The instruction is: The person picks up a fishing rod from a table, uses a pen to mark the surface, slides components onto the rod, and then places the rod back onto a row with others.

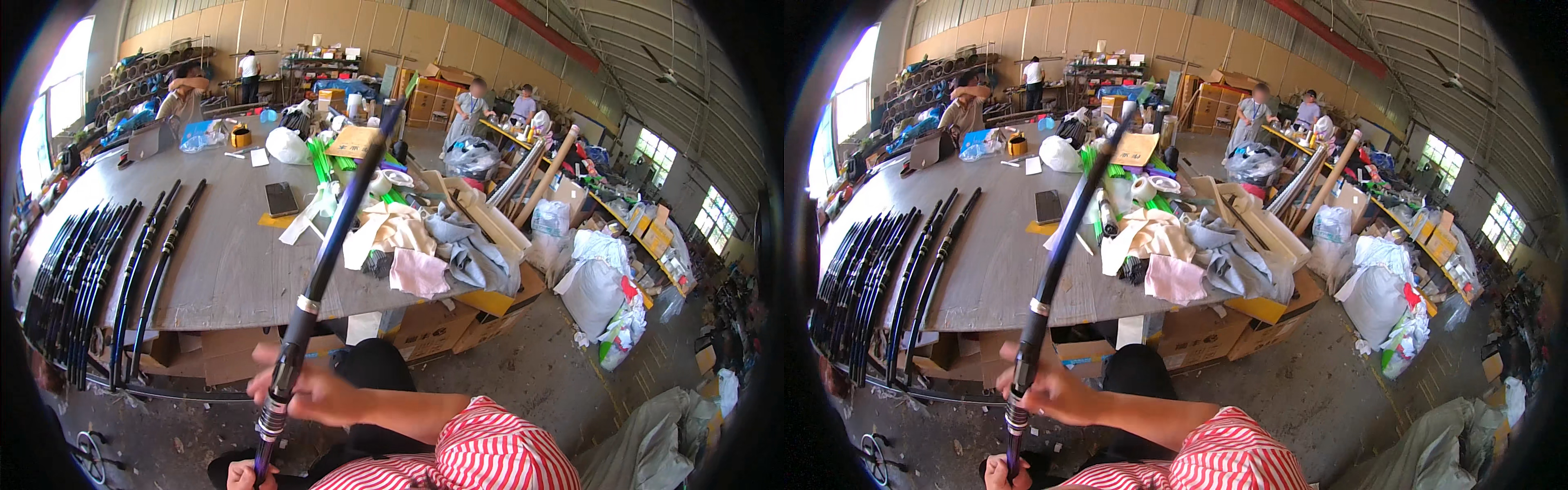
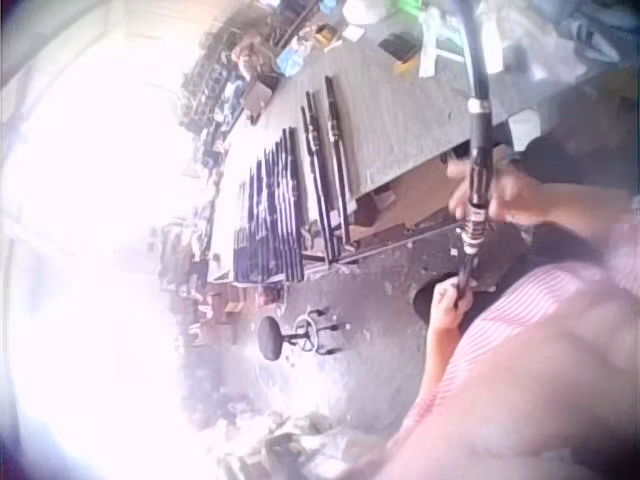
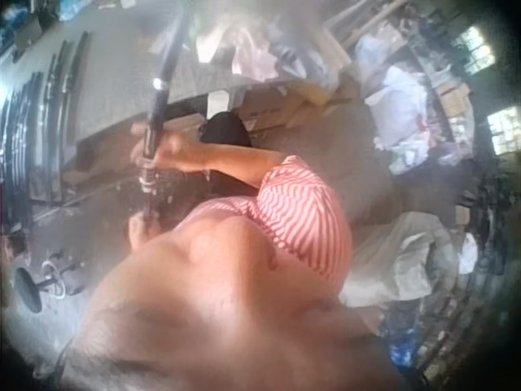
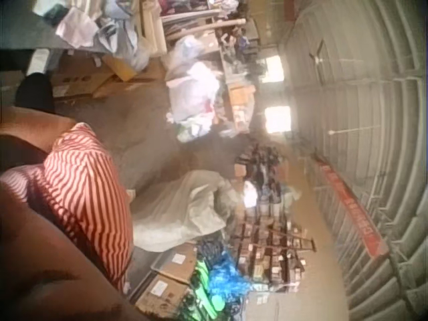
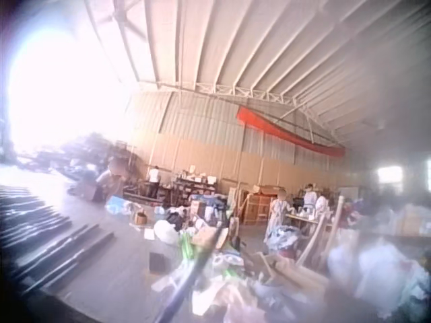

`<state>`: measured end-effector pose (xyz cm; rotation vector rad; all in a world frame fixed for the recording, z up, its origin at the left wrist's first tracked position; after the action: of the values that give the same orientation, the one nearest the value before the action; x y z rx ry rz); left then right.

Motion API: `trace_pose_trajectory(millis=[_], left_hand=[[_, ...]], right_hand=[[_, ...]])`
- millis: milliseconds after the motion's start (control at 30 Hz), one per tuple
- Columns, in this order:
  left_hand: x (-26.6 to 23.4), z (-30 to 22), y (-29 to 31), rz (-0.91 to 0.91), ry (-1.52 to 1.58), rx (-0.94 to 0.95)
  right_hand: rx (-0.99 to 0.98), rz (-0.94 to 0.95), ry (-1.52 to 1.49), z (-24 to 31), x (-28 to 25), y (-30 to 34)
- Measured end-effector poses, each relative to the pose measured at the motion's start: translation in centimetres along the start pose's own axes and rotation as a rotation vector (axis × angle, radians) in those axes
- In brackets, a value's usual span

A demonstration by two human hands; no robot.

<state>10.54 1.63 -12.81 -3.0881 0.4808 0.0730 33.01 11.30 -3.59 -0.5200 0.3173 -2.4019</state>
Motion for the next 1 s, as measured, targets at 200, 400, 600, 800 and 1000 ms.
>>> trace_pose_trajectory(millis=[200, 400, 600, 800, 1000], left_hand=[[-3.9, -2.3, 3.2, -0.303, -0.101, -0.348], [-19.0, 1.7, 8.1, -0.767, 0.123, 0.259], [-14.6, -6.9, 4.2, -0.333, 0.78, 0.865], [-11.5, -3.1, 2.1, -0.661, 0.655, 0.591], [-12.0, -2.0, 4.0, -0.812, 0.628, 0.519]], right_hand=[[-0.447, -0.683, -0.224, 6.5, -8.8, -0.7], [-0.161, -0.55, -0.214, 4.2, -9.3, -0.7], [-0.011, -0.375, -0.407, -1.0, -7.7, -1.7], [0.076, -0.206, -0.415, -2.5, -5.8, -1.5], [-0.075, -0.528, -0.445, 0.5, -10.8, 0.7]])
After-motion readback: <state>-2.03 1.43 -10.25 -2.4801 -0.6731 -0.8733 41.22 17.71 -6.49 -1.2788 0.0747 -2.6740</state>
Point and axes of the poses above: each hand's wrist, its own y-axis away from the middle knuckle, its own x-axis out of the palm, z = x × y, the point moved 2 cm from there along -y, towards the middle knuckle, and after that the axes turned 6 degrees about x, right-handed, at the moved point
